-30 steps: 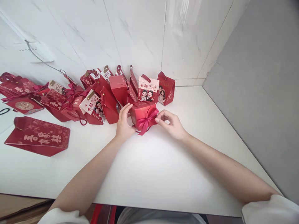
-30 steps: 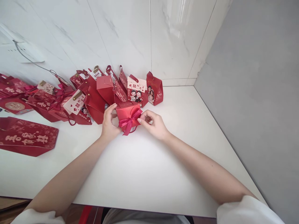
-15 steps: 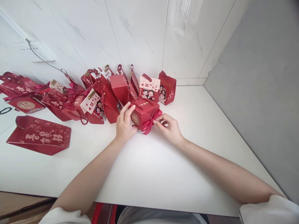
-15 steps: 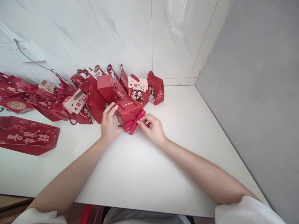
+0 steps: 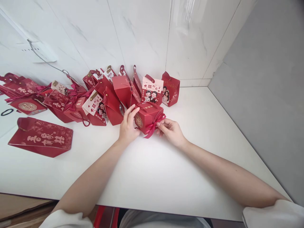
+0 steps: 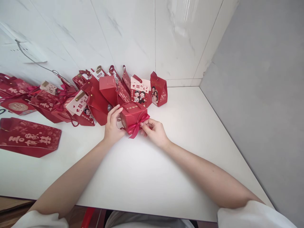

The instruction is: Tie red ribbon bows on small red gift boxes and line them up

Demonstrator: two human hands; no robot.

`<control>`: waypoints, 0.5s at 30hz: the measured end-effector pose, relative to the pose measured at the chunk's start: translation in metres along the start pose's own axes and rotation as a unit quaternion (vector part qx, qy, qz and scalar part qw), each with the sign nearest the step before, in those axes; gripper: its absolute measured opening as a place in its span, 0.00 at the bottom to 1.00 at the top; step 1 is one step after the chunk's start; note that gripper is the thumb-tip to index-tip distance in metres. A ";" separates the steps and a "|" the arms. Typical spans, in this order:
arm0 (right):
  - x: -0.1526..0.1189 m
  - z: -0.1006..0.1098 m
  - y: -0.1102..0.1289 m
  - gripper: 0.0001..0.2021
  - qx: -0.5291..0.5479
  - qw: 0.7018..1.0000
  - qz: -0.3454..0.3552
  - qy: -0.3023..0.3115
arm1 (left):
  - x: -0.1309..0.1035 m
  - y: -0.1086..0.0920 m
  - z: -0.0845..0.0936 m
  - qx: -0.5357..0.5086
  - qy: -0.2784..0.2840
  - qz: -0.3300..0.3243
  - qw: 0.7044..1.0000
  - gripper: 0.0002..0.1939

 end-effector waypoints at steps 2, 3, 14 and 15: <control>0.001 0.001 -0.002 0.20 0.001 1.000 -0.007 0.003 | 0.000 0.002 -0.002 -0.017 0.007 0.024 1.000 0.47; 0.001 0.002 -0.003 0.21 0.001 1.000 -0.010 0.003 | -0.001 0.004 -0.003 -0.027 0.007 0.032 0.999 0.47; 0.008 0.012 -0.011 0.21 0.002 1.000 -0.005 -0.013 | 0.001 0.024 -0.013 -0.162 -0.010 0.138 0.977 0.49; 0.008 0.012 -0.010 0.21 0.012 1.000 -0.007 -0.013 | 0.001 0.027 -0.014 -0.178 -0.010 0.156 0.972 0.50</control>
Point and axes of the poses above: each hand's wrist, its own x-axis towards the middle knuckle, its own z-axis out of the back of the hand, y = z × x, the point moved 1 cm from there along x, towards the middle knuckle, and after that the axes turned 1 degree about z, right-handed, at the moved point
